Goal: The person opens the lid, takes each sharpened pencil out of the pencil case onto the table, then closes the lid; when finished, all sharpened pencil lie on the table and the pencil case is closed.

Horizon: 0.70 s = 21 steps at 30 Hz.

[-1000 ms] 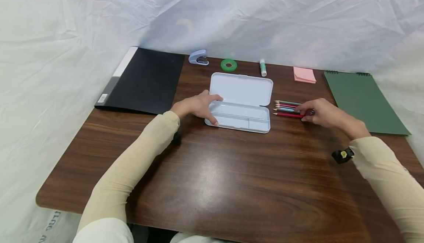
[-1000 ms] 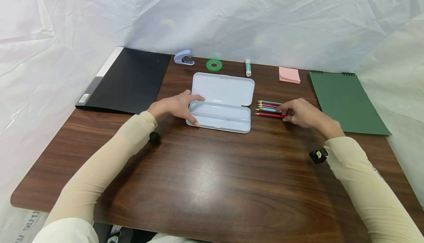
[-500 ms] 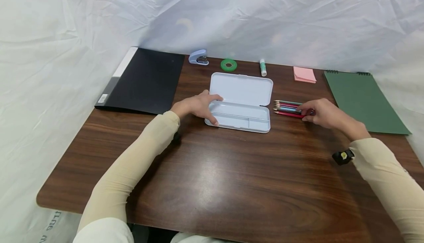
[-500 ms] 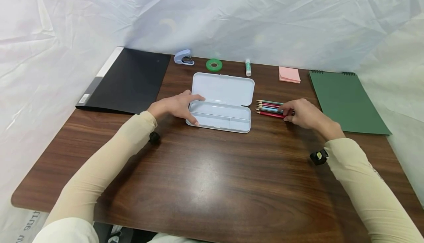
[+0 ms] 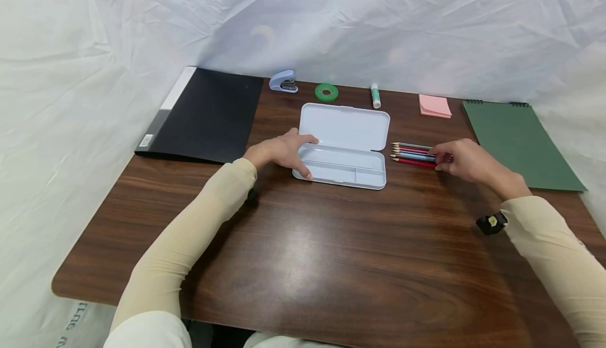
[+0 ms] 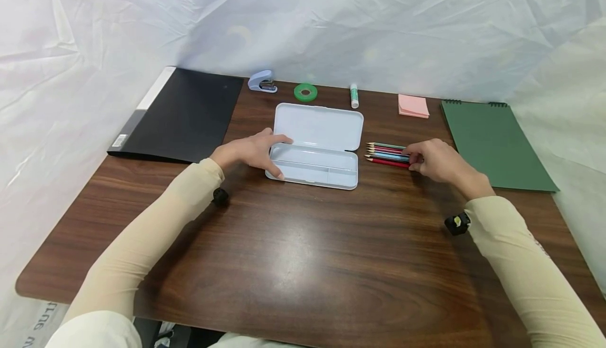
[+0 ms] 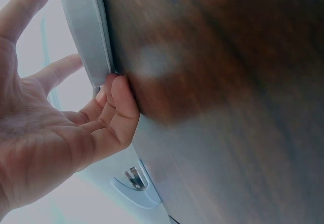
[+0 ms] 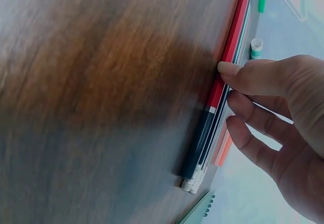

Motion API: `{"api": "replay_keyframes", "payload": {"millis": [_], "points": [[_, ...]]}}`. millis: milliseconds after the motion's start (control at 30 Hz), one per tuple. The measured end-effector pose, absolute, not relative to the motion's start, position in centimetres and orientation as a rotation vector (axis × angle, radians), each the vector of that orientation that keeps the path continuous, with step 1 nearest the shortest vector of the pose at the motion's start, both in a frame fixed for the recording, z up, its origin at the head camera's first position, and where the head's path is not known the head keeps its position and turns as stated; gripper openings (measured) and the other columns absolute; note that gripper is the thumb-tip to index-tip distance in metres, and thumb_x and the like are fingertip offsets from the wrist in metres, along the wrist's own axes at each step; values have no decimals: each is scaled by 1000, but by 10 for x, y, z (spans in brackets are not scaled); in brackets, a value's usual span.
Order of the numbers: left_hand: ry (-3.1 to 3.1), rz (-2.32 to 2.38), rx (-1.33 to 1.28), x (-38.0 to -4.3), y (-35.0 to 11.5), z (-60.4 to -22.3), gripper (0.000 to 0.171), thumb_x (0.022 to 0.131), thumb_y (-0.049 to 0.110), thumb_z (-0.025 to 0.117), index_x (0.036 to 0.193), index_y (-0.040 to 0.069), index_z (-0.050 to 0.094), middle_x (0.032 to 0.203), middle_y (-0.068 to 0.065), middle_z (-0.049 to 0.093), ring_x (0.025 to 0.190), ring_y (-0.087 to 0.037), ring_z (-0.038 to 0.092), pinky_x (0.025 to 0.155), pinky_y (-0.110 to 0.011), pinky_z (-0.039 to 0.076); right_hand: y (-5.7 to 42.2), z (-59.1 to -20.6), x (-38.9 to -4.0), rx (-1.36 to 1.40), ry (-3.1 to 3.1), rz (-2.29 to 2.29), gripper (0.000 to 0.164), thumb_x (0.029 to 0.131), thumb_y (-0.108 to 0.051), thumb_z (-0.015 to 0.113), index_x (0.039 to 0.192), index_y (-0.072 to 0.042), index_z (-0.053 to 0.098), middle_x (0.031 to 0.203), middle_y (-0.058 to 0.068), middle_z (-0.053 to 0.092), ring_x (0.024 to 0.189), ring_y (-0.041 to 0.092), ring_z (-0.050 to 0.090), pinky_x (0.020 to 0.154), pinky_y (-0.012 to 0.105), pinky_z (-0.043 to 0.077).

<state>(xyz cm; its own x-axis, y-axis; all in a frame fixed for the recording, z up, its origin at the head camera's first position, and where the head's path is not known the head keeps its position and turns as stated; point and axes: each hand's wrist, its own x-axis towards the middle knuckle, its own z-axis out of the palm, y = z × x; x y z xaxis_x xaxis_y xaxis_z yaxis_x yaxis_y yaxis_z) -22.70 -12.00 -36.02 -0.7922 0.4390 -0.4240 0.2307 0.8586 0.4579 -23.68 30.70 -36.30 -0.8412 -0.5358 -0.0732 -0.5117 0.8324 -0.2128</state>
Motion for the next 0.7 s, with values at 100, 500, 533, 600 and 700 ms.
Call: {"api": "replay_keyframes", "payload": {"millis": [100,500,533,600,700], "points": [[2504,526,490,-227,-120,-360,95,76,43,85,155,28,34,137,-15,36,120,-29,44,104,-46,40,308,-363,-238,-821,2882,-282,34,83,5,73,117,4,69,86,8,72,79,25,67,71,47,54],[2510,533,499,-227,-120,-360,95,76,44,85,155,27,34,135,-15,36,119,-29,45,103,-46,41,312,-365,-242,-777,2884,-280,35,84,3,74,118,3,68,87,8,72,80,25,67,71,48,53],[2511,534,499,-227,-120,-360,95,76,44,85,155,27,34,135,-15,36,119,-29,45,103,-46,41,312,-365,-242,-779,2885,-281,35,84,3,74,119,3,68,87,8,72,80,25,67,71,48,53],[2511,538,499,-227,-120,-361,95,76,44,85,155,27,35,134,-15,37,118,-29,45,103,-46,41,312,-364,-241,-782,2892,-287,36,84,2,75,119,3,68,87,8,72,80,24,67,71,47,53],[2509,538,499,-227,-120,-361,95,76,44,85,155,27,35,134,-15,37,118,-29,45,103,-46,41,312,-363,-241,-786,2905,-294,35,83,2,75,118,3,69,86,8,71,79,23,66,69,45,52]]}}
